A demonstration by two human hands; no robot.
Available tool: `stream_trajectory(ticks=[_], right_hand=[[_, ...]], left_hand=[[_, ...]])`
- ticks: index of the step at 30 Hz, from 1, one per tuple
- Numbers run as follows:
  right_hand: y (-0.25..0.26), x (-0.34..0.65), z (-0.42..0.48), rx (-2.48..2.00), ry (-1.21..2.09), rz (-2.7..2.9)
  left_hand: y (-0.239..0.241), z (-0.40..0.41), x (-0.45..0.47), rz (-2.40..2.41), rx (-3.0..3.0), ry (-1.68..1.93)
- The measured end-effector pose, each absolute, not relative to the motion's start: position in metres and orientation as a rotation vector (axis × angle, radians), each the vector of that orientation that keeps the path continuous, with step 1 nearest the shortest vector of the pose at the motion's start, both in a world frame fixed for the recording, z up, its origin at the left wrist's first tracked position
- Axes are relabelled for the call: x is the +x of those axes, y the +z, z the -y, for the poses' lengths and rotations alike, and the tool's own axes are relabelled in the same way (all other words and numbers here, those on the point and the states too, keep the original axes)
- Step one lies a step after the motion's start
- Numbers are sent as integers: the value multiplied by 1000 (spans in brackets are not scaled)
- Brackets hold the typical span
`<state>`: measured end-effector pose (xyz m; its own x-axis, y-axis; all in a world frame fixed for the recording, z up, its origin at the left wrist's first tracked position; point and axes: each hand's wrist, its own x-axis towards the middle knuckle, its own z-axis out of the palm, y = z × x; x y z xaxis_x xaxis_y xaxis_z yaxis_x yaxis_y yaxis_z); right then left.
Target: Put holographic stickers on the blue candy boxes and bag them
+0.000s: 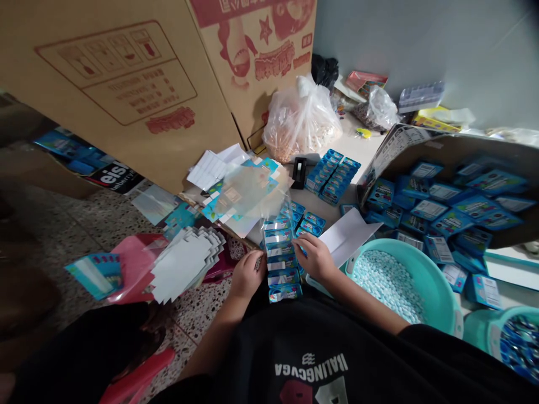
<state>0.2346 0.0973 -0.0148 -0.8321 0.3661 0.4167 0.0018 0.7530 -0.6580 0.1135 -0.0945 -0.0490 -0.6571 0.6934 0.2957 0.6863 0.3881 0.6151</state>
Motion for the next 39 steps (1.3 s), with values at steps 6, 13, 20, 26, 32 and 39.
stream_trajectory(ticks=[6,13,20,26,32,39], right_hand=[[-24,259,-92,-217,937,2417],[-56,266,-83,-442,1114,2371],[-67,255,-80,-591,1272,2429],[-58,259,-83,-529,1239,2501],[-64,265,-87,-546,1081,2597],[-66,268,-85,-584,1155,2628]], left_hand=[[-58,110,122,-2545,1196,1235],[-55,92,131,-2394,696,1345],[-52,85,142,-2254,445,1404],[-59,92,145,-2179,464,1413],[-54,99,144,-2158,540,1381],[-51,98,139,-2134,565,1391]])
